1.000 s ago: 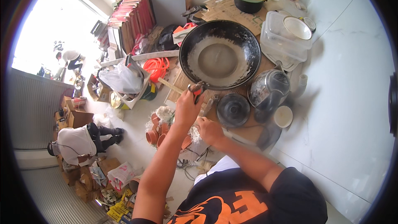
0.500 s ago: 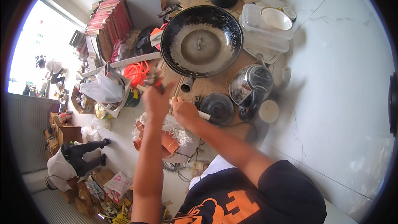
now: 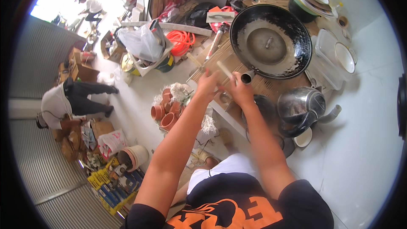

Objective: The person uses an angle grinder to cut a hole in a tiled wall, then inserts and secures a metal plumbing fixture using a wrench. The person handles the fixture, a rubber gasket, and a wrench while sitting on the floor.

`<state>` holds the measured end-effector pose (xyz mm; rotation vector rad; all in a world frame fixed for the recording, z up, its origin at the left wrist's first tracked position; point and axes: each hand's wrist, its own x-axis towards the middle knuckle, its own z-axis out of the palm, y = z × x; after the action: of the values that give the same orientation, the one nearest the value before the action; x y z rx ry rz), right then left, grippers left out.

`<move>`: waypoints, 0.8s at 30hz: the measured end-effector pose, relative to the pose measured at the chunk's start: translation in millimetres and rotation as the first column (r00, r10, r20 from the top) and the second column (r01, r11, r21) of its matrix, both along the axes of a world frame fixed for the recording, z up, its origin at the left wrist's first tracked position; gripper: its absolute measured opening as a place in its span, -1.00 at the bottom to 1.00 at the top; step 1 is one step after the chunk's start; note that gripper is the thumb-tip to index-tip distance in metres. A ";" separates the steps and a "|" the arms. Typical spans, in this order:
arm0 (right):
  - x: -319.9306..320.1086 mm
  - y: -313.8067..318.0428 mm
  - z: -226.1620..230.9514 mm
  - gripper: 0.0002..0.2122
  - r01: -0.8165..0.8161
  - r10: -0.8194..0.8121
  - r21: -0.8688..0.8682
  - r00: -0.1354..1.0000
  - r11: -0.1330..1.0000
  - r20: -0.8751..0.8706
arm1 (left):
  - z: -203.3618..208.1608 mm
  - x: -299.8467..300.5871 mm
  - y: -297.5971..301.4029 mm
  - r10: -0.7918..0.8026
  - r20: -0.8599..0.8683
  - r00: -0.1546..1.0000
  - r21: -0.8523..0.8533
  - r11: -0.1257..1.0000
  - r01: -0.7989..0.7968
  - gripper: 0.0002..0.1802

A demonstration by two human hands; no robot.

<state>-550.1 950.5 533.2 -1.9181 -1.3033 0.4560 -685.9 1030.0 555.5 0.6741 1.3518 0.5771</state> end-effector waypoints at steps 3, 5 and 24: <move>0.1 -19.6 11.7 -0.64 -0.054 0.047 -0.113 0.997 0.992 -0.069 | 4.6 16.5 2.1 -0.053 -0.066 0.996 0.100 0.993 0.060 -0.25; 0.0 -31.0 18.3 -0.63 -0.076 0.076 -0.013 0.996 0.997 -0.055 | 9.1 20.3 -0.1 -0.088 -0.136 0.987 0.178 0.978 0.112 -0.05; -112.1 -46.6 71.6 -0.85 -0.582 0.575 0.104 0.813 0.807 0.090 | 223.5 -414.6 -232.7 -0.290 -0.896 0.335 0.076 0.644 0.761 -0.54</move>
<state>-662.1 903.9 604.8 -1.4026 -1.9123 0.6051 -1100.5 797.3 779.0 1.9814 1.6888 -0.0577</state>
